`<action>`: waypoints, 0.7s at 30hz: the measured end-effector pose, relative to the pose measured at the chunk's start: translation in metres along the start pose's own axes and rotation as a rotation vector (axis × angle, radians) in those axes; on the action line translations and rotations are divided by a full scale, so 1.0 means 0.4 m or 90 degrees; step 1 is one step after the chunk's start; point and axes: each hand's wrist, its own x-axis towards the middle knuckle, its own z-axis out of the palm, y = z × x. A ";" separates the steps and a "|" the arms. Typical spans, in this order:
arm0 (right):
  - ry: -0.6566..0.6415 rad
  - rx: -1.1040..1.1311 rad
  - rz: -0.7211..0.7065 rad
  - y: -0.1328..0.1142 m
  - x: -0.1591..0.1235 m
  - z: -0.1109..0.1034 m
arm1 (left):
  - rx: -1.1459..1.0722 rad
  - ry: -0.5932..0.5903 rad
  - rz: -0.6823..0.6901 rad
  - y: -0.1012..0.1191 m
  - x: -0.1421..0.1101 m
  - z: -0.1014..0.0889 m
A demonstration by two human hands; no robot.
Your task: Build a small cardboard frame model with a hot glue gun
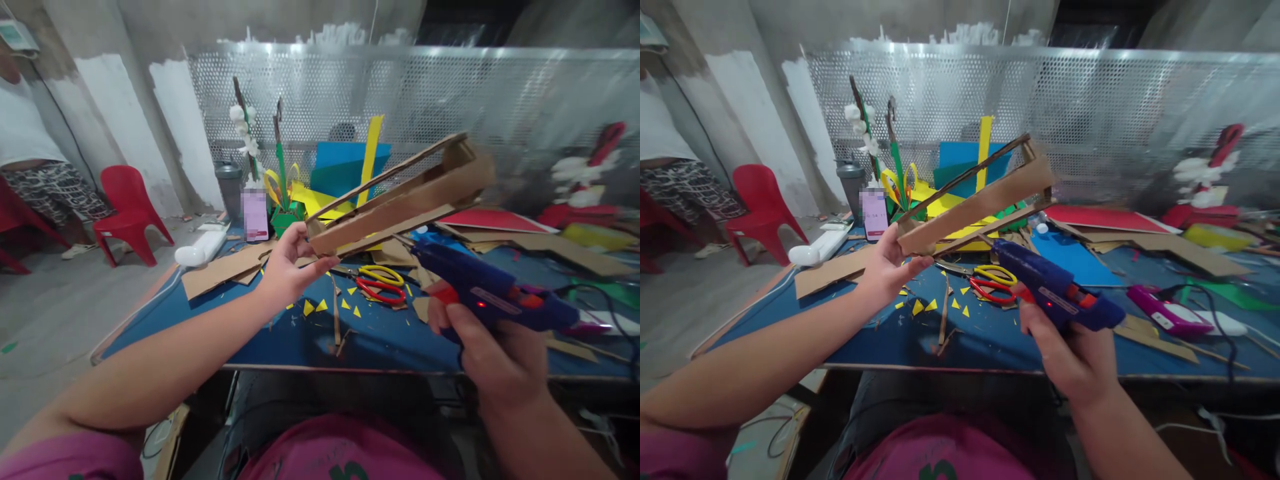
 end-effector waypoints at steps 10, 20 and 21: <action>-0.039 0.203 0.057 0.015 -0.012 -0.033 | 0.094 -0.005 0.089 -0.001 0.003 -0.011; -0.069 0.121 0.053 0.015 -0.027 -0.016 | 0.163 -0.041 0.173 0.006 -0.010 -0.024; -0.073 0.102 0.057 0.016 -0.024 -0.010 | 0.147 -0.039 0.147 0.007 -0.012 -0.020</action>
